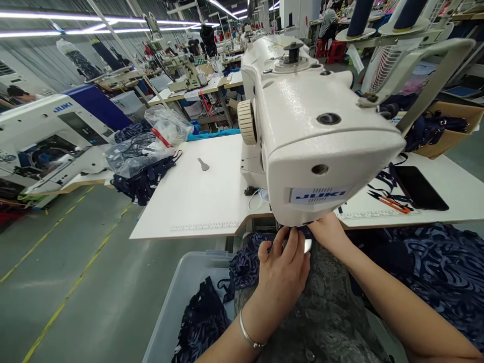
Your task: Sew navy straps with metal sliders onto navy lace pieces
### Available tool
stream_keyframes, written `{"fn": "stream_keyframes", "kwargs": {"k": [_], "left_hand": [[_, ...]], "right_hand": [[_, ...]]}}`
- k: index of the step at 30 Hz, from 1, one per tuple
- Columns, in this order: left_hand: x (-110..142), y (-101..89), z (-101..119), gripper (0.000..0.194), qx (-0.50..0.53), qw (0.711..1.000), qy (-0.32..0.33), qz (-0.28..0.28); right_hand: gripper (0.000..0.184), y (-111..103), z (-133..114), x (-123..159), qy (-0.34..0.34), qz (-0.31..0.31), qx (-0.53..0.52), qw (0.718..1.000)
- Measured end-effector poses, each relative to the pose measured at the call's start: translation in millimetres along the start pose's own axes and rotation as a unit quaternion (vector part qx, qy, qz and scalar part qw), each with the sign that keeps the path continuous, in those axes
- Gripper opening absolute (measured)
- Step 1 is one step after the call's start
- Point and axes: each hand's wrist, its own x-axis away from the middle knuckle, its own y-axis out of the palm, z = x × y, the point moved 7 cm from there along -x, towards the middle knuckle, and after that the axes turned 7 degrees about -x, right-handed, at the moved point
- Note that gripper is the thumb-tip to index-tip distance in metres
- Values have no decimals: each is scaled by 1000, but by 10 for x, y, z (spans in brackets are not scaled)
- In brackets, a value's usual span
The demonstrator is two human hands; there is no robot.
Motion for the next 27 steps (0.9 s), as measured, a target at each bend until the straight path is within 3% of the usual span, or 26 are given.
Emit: {"fn": "stream_keyframes", "kwargs": {"k": [27], "left_hand": [[4,35,41,34,-35,999,-4,14]], "right_hand": [[25,39,32,-49,-47,-27,38,998]]}}
